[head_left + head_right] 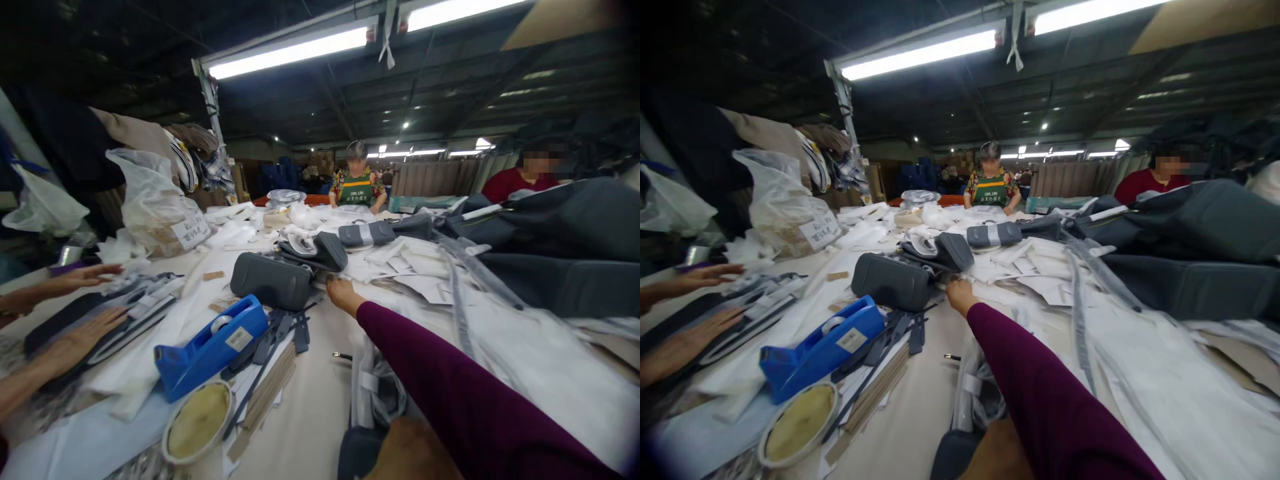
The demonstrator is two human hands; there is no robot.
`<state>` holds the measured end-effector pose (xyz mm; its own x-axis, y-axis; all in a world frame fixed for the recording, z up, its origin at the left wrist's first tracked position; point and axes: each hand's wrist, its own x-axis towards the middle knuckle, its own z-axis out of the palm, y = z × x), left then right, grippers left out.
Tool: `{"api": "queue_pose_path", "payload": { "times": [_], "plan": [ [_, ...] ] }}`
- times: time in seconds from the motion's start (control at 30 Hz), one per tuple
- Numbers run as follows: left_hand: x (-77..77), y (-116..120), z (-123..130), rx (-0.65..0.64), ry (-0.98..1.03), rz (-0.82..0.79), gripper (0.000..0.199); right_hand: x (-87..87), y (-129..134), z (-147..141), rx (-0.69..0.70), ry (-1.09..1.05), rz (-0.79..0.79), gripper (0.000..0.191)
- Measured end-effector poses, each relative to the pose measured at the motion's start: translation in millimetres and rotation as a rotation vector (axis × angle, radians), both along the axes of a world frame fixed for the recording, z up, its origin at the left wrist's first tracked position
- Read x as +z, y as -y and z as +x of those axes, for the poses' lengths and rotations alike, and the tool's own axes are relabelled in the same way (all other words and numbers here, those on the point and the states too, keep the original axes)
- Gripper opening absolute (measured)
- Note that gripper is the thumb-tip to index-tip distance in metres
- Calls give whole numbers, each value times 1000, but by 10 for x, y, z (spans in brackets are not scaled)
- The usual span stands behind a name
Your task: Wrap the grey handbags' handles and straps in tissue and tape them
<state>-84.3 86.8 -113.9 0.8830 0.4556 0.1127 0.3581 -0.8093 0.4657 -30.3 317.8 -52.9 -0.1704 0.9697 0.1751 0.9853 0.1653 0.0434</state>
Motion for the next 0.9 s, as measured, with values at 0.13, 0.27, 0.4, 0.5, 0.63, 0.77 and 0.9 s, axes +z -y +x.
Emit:
{"api": "queue_pose_path", "payload": {
  "times": [0.13,0.27,0.4,0.5,0.63,0.77,0.9],
  "plan": [
    [-31,-20,-10,-17,-20,-36,30,-53,-77,13,-43,37,-19,31],
    [159,64,-246,-92,23,-34,42,179,212,166,-115,94,-7,30],
    [405,65,-354,-141,-43,8,60,538,954,612,-279,158,11,32],
    [514,32,-303,-163,-94,8,56,761,1844,1188,-447,183,7,30],
    [570,-6,-225,-216,-163,-57,53,830,3287,2020,-570,97,40,24],
    [620,-15,-213,-246,-183,-147,43,630,4447,2539,-651,44,79,23],
    [666,21,-216,-259,-146,-204,39,410,4934,2671,-622,29,53,23]
  ]
}}
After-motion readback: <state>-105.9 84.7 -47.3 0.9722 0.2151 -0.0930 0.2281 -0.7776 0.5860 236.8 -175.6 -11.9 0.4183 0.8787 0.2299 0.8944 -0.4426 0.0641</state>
